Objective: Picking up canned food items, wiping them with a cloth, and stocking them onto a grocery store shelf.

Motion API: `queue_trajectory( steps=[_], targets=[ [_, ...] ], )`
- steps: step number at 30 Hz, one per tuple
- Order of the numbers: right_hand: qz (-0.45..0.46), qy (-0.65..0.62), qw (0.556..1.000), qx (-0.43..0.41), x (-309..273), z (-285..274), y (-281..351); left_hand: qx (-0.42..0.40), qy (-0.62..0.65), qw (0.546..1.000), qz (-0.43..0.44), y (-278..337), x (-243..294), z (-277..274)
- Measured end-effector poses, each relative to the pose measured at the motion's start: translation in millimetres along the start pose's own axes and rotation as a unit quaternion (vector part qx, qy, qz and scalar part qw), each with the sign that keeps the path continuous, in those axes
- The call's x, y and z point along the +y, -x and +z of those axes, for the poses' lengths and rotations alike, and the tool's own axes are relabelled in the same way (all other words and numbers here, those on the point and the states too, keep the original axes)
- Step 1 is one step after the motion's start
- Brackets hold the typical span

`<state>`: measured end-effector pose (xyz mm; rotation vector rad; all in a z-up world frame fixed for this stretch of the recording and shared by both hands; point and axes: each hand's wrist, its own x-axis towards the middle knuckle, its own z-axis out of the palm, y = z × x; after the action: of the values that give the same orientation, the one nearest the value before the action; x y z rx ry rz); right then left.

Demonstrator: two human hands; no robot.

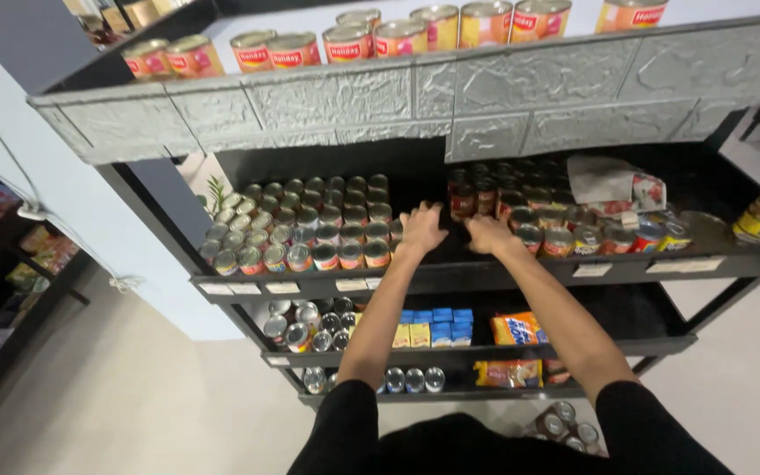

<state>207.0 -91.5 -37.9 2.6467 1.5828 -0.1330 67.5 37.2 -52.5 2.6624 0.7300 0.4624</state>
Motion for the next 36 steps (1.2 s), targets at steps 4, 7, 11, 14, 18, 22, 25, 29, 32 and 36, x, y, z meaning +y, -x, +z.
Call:
queue_trajectory(
  steps=[4,7,11,14,18,22,25,29,32,36],
  targets=[
    [-0.001,0.061,0.998,0.02,47.2,49.3,-52.5,0.005,-0.035,0.999,0.005,-24.8,-8.8,39.3],
    [-0.047,0.005,0.996,0.071,13.0,-10.6,7.4,-0.007,-0.028,1.0,0.007,-20.5,4.4,34.2],
    [-0.053,-0.043,0.994,0.089,5.3,-28.4,19.5,-0.002,-0.02,1.0,-0.002,-23.7,10.5,44.5],
    [-0.055,-0.064,0.99,0.11,5.4,-33.3,16.9,0.0,-0.011,1.0,-0.01,-17.8,18.0,35.8],
    [-0.011,0.023,0.99,0.136,28.7,-6.5,-15.5,0.007,0.038,0.999,-0.017,-37.6,11.3,47.9],
    [0.01,0.071,0.98,0.188,30.3,-0.1,-26.1,0.028,0.12,0.992,-0.015,-5.3,49.8,-27.0],
    [0.031,0.073,0.972,0.222,43.0,4.3,-47.7,0.014,0.153,0.988,-0.023,-52.7,32.6,13.5],
    [0.098,0.113,0.978,0.147,83.6,32.6,-101.3,-0.02,0.154,0.988,-0.013,-77.7,35.8,44.1],
    [0.129,0.09,0.983,0.099,73.9,6.2,-97.6,-0.007,0.149,0.989,0.002,-85.1,34.9,66.2],
    [0.136,0.08,0.984,0.079,63.7,-17.2,-76.3,0.059,0.15,0.987,-0.003,-82.2,35.0,63.0]
  ],
)
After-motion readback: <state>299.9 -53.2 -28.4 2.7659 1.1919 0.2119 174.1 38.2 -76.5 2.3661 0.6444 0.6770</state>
